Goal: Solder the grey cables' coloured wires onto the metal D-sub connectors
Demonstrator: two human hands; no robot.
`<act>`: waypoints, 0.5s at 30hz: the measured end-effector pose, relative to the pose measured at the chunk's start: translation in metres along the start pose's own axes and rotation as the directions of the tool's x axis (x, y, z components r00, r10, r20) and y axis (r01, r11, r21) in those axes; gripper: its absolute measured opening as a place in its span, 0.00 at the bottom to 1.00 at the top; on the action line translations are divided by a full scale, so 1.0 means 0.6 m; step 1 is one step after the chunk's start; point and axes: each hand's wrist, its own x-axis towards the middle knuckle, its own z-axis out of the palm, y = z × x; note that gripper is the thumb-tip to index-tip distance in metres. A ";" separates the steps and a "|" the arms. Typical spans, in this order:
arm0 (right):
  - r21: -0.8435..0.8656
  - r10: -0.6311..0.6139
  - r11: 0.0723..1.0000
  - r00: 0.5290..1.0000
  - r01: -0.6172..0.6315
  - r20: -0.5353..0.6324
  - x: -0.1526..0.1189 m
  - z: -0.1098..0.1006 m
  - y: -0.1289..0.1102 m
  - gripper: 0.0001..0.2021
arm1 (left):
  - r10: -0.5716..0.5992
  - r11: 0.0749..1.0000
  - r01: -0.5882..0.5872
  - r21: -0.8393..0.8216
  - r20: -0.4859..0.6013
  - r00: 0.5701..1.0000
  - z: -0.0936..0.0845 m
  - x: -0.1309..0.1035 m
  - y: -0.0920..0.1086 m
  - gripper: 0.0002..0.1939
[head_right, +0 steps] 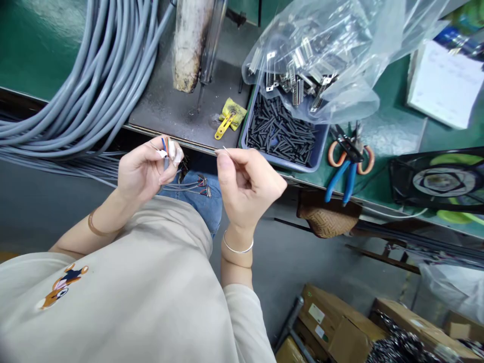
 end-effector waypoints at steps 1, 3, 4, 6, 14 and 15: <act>-0.008 0.015 1.000 0.999 -0.015 0.032 -0.001 0.000 0.001 0.16 | 0.012 1.000 -0.012 0.016 -0.003 1.000 -0.001 0.000 -0.004 0.06; -0.020 0.045 0.999 0.996 -0.043 0.080 -0.002 0.001 0.002 0.15 | 0.036 0.997 -0.035 0.072 -0.010 0.999 -0.003 -0.001 -0.012 0.06; -0.021 0.053 0.998 0.995 -0.051 0.089 -0.002 0.001 0.003 0.15 | 0.049 0.993 -0.047 0.106 -0.011 0.999 -0.004 -0.001 -0.016 0.07; -0.021 0.067 0.998 0.994 -0.065 0.091 -0.002 0.001 0.006 0.15 | 0.054 0.984 -0.055 0.172 0.006 0.999 -0.006 -0.002 -0.023 0.11; 0.075 0.162 0.978 0.931 -0.197 0.326 0.001 0.011 0.013 0.06 | -0.055 0.987 0.042 0.153 0.082 0.995 0.007 -0.005 -0.018 0.21; 0.089 0.186 0.968 0.909 -0.234 0.372 0.001 0.013 0.014 0.06 | -0.062 0.987 0.047 0.156 0.092 0.994 0.009 -0.006 -0.016 0.22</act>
